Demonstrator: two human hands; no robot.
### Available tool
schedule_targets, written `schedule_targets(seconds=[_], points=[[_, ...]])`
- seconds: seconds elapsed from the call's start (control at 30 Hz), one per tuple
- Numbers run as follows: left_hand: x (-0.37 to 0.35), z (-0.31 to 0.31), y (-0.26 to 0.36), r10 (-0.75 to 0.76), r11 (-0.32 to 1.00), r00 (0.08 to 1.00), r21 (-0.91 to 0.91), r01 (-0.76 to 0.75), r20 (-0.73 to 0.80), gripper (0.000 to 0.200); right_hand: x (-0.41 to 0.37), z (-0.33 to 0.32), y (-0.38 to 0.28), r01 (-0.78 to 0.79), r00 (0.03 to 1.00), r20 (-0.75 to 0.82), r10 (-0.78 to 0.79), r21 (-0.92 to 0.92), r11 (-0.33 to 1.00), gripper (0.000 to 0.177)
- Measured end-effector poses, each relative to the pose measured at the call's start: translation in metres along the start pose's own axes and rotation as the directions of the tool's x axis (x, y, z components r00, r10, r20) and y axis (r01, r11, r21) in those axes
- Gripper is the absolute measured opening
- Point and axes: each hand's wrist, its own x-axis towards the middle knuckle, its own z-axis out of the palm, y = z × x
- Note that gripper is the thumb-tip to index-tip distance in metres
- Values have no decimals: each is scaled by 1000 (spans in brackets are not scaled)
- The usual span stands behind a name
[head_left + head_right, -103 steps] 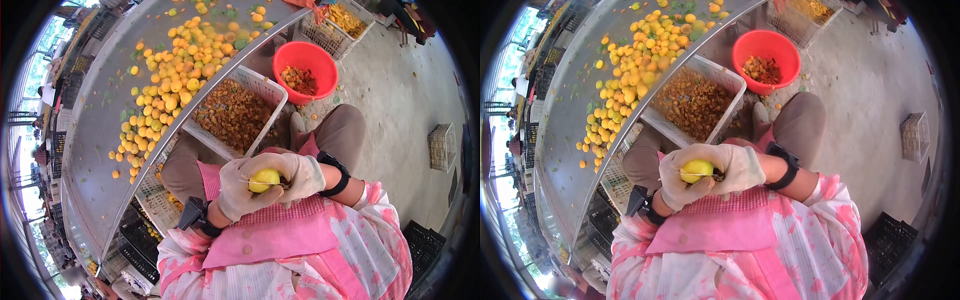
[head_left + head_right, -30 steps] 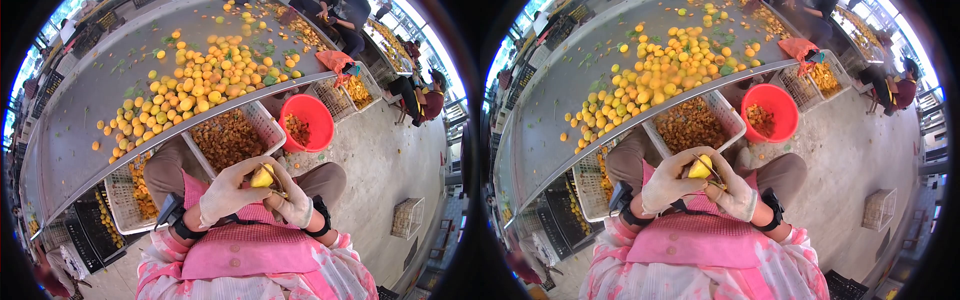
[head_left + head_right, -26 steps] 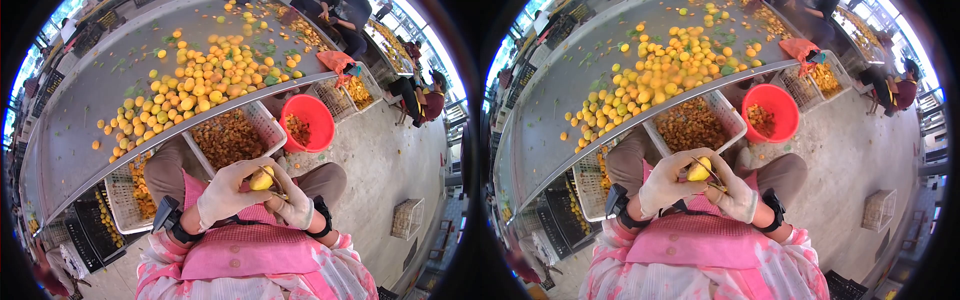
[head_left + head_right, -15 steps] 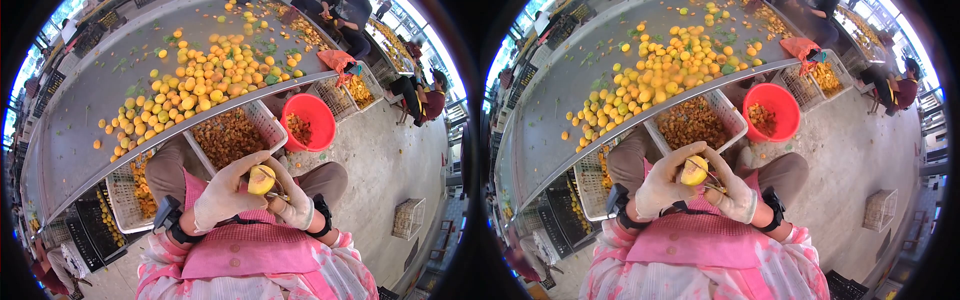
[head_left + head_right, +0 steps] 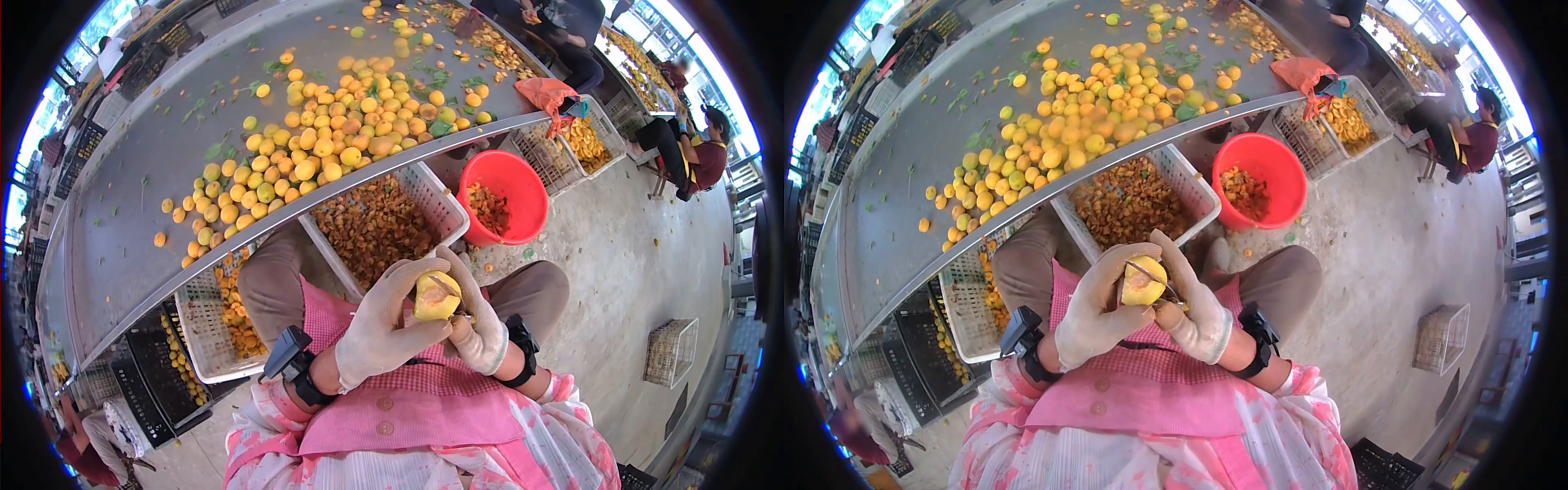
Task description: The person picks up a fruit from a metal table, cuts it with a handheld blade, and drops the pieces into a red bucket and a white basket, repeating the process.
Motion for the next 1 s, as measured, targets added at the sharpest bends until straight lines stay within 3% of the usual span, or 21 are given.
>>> schedule_targets(seconds=[0.13, 0.2, 0.37, 0.5, 0.67, 0.77, 0.83, 0.9, 0.93, 1.0], points=[[-1, 6, 8, -90, 977, 996, -192, 88, -1, 59, -1, -2, 3, 69, 997, -25, -74, -141, 988, 103], [2, 6, 12, -2, 996, 997, 92, 9, -82, 54, -2, -4, 6, 93, 995, -22, -100, -216, 972, 102], [2, 2, 4, -19, 975, 997, 219, 34, -70, 56, 0, -10, 5, 178, 983, 117, -144, -377, 909, 93], [0, 7, 4, -51, 990, 992, 129, 66, -111, 54, 8, -13, -6, 101, 981, 192, -41, -315, 944, 88], [5, 4, 14, -77, 978, 992, 185, 95, -102, 50, 17, -11, 0, 74, 964, 257, -69, -11, 997, 76], [4, 1, 11, -108, 971, 992, 209, 120, -69, 51, 19, -14, 1, 161, 947, 288, -142, -43, 986, 65], [2, -3, 8, -142, 963, 989, 225, 147, -37, 52, 18, -15, -2, 106, 942, 321, -96, -14, 994, 61], [2, -9, 7, -28, 967, 998, 255, 12, 58, 54, 17, -13, -6, 50, 936, 349, -52, 13, 999, 57], [2, -11, 4, -32, 968, 998, 252, 15, 62, 54, 17, -11, -7, 93, 933, 349, -88, 3, 996, 54], [1, -13, -5, 116, 968, 984, 207, -142, 131, 58, 16, -6, -10, 126, 930, 348, -117, -4, 992, 51]])
